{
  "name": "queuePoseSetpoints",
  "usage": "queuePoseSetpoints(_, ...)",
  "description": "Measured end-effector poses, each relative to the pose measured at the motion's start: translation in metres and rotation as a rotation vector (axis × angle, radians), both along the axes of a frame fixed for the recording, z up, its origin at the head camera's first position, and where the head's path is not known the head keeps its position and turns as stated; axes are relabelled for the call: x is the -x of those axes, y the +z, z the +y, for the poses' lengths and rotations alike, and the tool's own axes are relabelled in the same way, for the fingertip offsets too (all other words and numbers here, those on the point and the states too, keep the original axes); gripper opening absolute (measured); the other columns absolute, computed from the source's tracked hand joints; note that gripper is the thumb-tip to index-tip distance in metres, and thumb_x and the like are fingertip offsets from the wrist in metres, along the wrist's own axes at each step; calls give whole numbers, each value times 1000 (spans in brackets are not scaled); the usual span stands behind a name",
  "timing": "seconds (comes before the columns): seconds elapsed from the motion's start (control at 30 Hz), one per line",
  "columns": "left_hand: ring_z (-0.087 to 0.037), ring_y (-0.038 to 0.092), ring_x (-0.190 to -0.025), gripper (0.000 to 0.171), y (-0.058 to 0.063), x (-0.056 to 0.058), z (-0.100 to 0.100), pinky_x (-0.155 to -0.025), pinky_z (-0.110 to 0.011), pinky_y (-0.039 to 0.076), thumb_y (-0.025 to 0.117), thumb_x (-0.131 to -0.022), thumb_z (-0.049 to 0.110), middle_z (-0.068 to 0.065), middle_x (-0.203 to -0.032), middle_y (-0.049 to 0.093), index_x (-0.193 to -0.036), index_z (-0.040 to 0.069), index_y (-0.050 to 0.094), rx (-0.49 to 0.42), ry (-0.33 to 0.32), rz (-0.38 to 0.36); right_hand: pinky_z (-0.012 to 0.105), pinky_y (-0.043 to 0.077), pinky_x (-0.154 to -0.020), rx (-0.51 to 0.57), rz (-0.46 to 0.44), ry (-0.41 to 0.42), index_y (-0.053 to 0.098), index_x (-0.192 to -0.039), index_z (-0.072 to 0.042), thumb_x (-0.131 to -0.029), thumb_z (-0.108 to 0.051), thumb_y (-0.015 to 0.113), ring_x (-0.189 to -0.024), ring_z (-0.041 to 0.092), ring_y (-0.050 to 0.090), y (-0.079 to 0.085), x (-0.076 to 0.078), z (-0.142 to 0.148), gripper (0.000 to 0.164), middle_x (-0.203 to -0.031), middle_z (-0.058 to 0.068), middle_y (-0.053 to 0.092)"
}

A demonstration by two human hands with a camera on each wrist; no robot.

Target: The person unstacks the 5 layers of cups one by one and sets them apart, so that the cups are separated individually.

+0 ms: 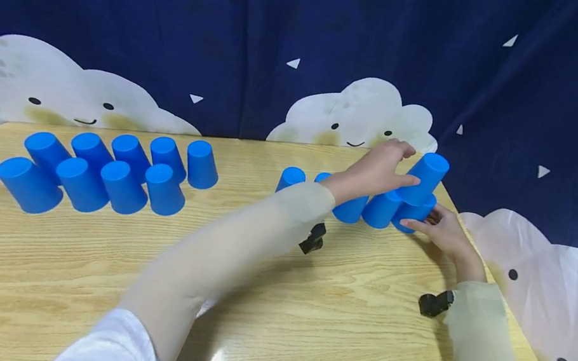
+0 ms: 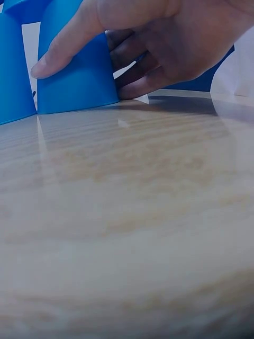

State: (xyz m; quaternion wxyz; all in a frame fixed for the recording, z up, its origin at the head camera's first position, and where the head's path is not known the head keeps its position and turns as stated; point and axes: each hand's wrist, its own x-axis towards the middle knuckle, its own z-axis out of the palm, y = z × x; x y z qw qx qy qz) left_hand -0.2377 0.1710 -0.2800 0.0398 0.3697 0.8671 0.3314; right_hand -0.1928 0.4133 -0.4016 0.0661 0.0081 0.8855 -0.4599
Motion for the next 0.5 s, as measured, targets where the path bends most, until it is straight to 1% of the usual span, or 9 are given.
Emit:
queuePoseSetpoints(0.2,-12,50,-125,61,0,1,21,-98,-16,42,63,-97,34,-5,-140,51,-146,5,42,-19,23,-36,59,34,-108,3,7,9,24,-154,0,-94,-27,69,-132,45,42,-3,1,2,80,-148,28,39)
queuePoseSetpoints(0.37,-12,52,-124,63,1,2,32,-99,-19,43,64,-96,34,-4,-141,51,-147,7,41,-44,61,-87,59,33,-109,15,-7,12,23,-154,0,-94,-26,69,-133,47,40,1,0,-1,80,-148,29,37)
queuePoseSetpoints(0.5,-12,53,-123,63,0,3,39,-100,-19,43,65,-95,34,-3,-141,51,-148,9,41,-52,70,-98,59,33,-109,32,-15,16,22,-154,0,-95,-26,68,-133,47,39,3,-1,-1,80,-149,29,36)
